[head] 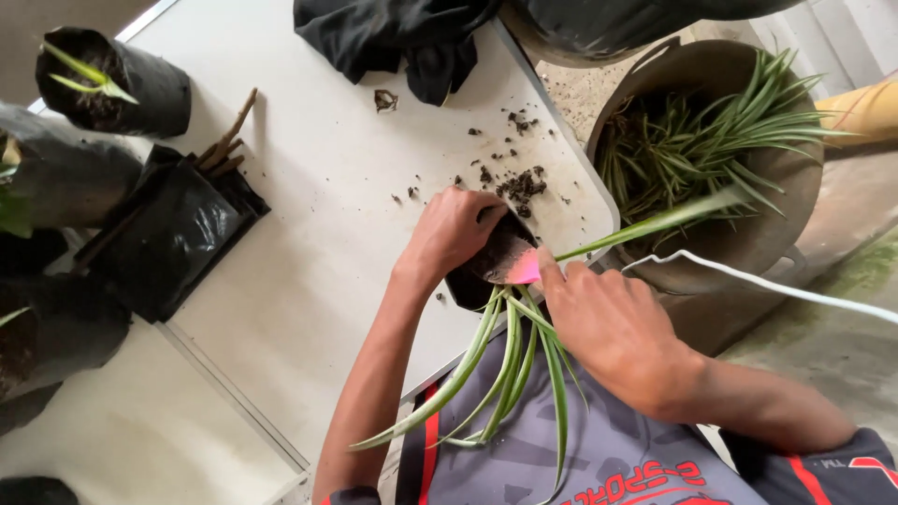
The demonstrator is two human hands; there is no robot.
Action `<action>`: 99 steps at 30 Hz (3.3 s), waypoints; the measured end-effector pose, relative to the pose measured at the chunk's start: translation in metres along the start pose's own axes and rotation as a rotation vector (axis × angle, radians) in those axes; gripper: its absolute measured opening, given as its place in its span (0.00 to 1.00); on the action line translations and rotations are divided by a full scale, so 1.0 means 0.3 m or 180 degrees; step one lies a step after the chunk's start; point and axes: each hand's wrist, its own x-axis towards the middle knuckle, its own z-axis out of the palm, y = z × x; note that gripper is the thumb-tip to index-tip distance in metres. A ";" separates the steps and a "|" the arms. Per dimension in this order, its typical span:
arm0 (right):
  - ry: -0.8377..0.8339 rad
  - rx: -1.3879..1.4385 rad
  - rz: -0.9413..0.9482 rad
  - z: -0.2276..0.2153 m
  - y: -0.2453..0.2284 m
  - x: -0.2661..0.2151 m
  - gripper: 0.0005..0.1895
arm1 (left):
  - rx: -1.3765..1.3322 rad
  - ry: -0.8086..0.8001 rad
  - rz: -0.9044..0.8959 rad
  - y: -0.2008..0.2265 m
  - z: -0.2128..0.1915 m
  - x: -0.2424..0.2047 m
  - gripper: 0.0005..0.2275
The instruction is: Planting a spider plant seedling into a small nursery pot using soil and a trowel
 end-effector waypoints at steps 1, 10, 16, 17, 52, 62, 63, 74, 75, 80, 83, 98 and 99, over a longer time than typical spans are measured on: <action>-0.0013 -0.0054 0.0000 -0.007 -0.002 -0.005 0.20 | 0.0121 0.0134 -0.0144 -0.036 0.036 0.005 0.08; 0.0096 -0.0042 -0.0213 0.015 0.026 0.089 0.21 | -0.0662 0.1413 -0.0598 -0.063 0.084 -0.091 0.10; 0.0202 -0.0060 -0.0291 0.054 0.018 0.149 0.21 | -0.1042 0.1826 -0.0942 -0.049 0.103 -0.136 0.10; 0.0200 -0.0060 -0.0278 0.045 0.017 0.153 0.21 | -0.1049 0.1818 -0.0934 -0.018 0.088 -0.149 0.10; 0.0414 -0.0541 -0.0299 0.040 0.007 0.111 0.20 | -0.0702 0.1592 -0.0702 -0.064 0.080 -0.126 0.09; 0.0427 -0.0702 -0.0394 0.020 -0.007 0.088 0.18 | -0.0429 0.1551 -0.0883 -0.024 0.026 -0.143 0.11; 0.0431 -0.0649 -0.0396 0.026 -0.012 0.097 0.18 | -0.0435 0.1222 -0.0718 -0.024 0.011 -0.126 0.12; 0.0431 -0.0585 -0.0400 0.001 -0.036 0.023 0.18 | 0.0061 0.0259 -0.0217 -0.082 0.025 0.048 0.07; 0.0727 -0.0841 -0.0432 0.023 -0.039 0.010 0.20 | -0.0092 0.0629 -0.0160 -0.067 0.003 0.018 0.08; 0.1140 -0.1097 -0.0499 0.128 -0.044 0.017 0.16 | -0.0662 0.1515 -0.0801 -0.049 -0.024 -0.116 0.11; 0.1068 -0.1332 -0.0600 0.069 -0.054 -0.002 0.31 | -0.0878 0.1932 -0.1078 -0.054 -0.018 -0.170 0.12; 0.0831 -0.1378 -0.0102 0.106 0.196 -0.072 0.24 | 0.0604 0.0754 -0.0082 -0.009 0.053 -0.195 0.22; 0.0941 -0.1178 0.0079 0.108 0.207 -0.070 0.13 | 0.0696 0.0899 0.0029 -0.008 0.062 -0.182 0.17</action>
